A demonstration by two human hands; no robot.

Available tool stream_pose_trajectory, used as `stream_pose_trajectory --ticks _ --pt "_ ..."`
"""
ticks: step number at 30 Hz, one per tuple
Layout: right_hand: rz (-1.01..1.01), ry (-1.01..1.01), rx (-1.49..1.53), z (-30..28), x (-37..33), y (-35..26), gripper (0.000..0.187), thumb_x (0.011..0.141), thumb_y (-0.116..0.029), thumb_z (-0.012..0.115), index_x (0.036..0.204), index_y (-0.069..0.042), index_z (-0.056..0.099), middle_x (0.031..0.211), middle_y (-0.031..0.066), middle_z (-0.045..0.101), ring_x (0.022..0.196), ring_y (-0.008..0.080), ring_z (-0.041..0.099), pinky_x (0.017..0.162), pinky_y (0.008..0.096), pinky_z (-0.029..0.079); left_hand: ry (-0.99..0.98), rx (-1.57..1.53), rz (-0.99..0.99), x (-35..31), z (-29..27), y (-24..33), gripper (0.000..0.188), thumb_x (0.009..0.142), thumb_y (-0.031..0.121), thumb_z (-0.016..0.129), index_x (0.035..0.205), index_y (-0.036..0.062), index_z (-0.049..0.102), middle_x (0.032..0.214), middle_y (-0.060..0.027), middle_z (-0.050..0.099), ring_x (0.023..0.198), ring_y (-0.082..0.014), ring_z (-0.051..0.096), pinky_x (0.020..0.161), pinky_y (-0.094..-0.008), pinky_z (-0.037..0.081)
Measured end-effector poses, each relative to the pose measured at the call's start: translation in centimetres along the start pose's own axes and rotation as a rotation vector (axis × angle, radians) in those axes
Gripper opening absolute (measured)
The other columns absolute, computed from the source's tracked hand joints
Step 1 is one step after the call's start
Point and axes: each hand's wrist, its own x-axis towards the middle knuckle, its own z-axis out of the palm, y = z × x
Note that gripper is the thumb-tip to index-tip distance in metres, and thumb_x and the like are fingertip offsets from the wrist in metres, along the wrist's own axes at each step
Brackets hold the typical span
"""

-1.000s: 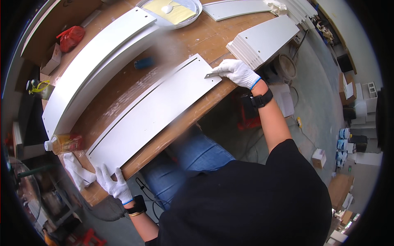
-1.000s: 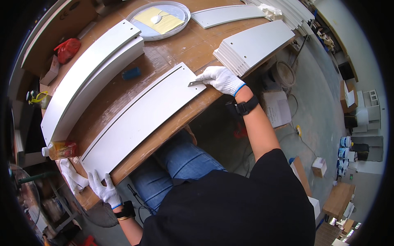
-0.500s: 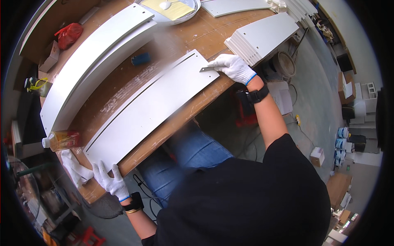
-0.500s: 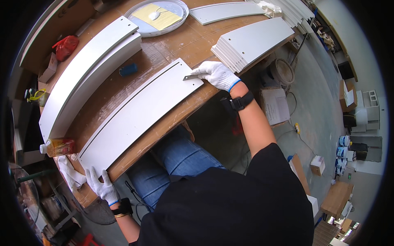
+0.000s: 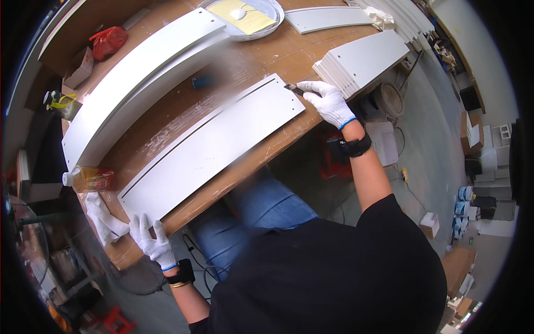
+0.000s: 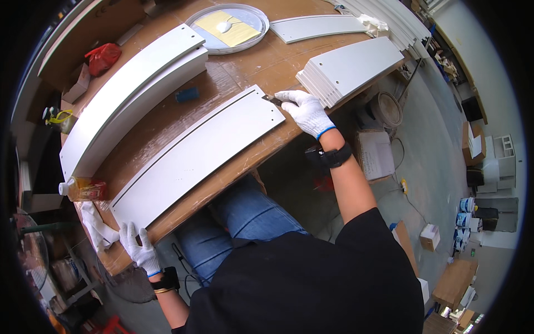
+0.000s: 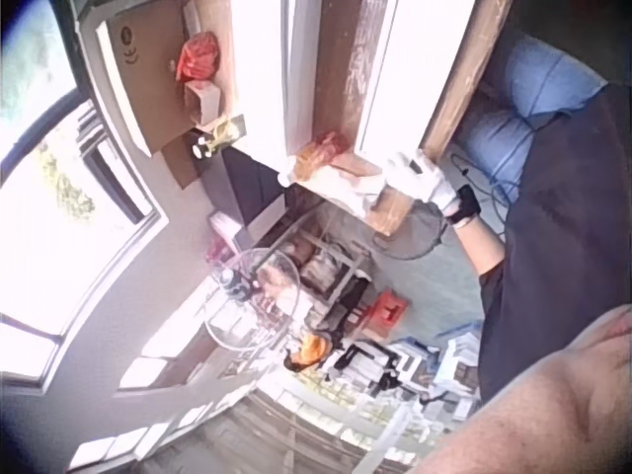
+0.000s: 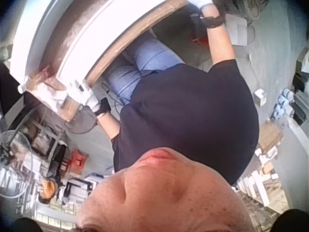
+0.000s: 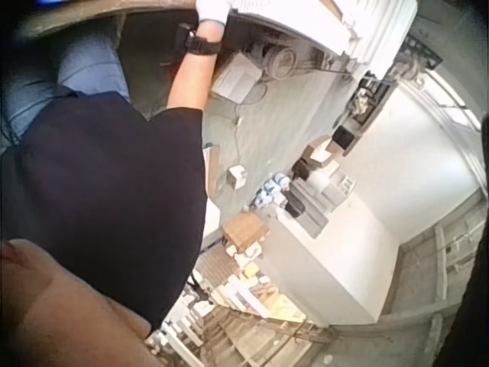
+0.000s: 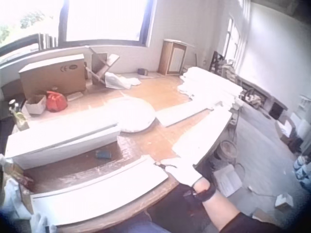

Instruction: Refurbishing white furniture panels by applying glue, scraping with a tool, and wiping with a cloth.

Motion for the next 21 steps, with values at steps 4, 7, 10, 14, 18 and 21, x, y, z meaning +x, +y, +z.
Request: stream_pose_trajectory --ticks 4,7,10,14,18,21 --pt "-0.037 0.153 -0.139 3.5 3.5 -1.1 0.035 0.086 -0.012 0.056 0.118 -0.001 0.062 0.113 0.0153 0.066 0.105 0.0227 0.063 0.093 0.0313 0.047 0.003 -0.095 0.044 -1.1 -0.2 0.4 0.033 0.089 0.021 0.063 0.116 0.0014 0.062 0.127 -0.0190 0.057 0.124 -0.0365 0.046 0.107 -0.0470 0.031" --pt "-0.043 0.277 -0.392 5.7 5.5 -0.2 0.034 0.085 -0.015 0.055 0.116 -0.004 0.063 0.112 0.0156 0.065 0.102 0.0262 0.063 0.091 0.0333 0.049 0.008 -0.127 0.047 -1.6 -0.7 1.5 0.028 0.091 0.014 0.062 0.115 -0.0007 0.062 0.124 -0.0190 0.058 0.122 -0.0341 0.048 0.105 -0.0439 0.034" --pt "-0.125 0.195 -0.405 9.5 5.0 -3.2 0.026 0.085 -0.014 0.054 0.105 -0.011 0.069 0.109 0.0136 0.066 0.100 0.0304 0.062 0.087 0.0371 0.050 0.091 -0.320 -0.096 -1.8 -0.8 1.5 0.030 0.085 0.009 0.067 0.114 0.0005 0.062 0.117 -0.0158 0.061 0.114 -0.0331 0.055 0.106 -0.0451 0.035" --pt "-0.353 0.087 -0.343 19.2 1.8 -8.1 0.029 0.084 -0.017 0.050 0.107 -0.016 0.068 0.091 0.0146 0.064 0.084 0.0338 0.062 0.076 0.0427 0.051 0.143 -0.359 -0.105 -1.5 -0.5 0.9 0.031 0.082 0.001 0.068 0.112 -0.0010 0.062 0.108 -0.0137 0.063 0.102 -0.0278 0.059 0.097 -0.0402 0.042" --pt "-0.405 -0.138 -0.330 26.9 -1.8 -14.7 0.028 0.085 -0.016 0.047 0.106 -0.016 0.066 0.087 0.0159 0.062 0.081 0.0340 0.062 0.069 0.0437 0.051 0.144 -0.250 -0.136 -1.3 -0.8 0.4 0.029 0.083 0.001 0.068 0.111 -0.0024 0.062 0.109 -0.0138 0.062 0.099 -0.0253 0.060 0.092 -0.0370 0.045" --pt "-0.461 -0.185 -0.318 28.6 -2.8 -16.2 0.028 0.085 -0.015 0.046 0.106 -0.016 0.066 0.088 0.0159 0.062 0.080 0.0339 0.062 0.068 0.0442 0.051 0.132 -0.389 -0.199 -0.4 -1.0 0.6 0.027 0.084 0.002 0.067 0.110 -0.0031 0.062 0.106 -0.0137 0.063 0.096 -0.0228 0.061 0.088 -0.0338 0.048"
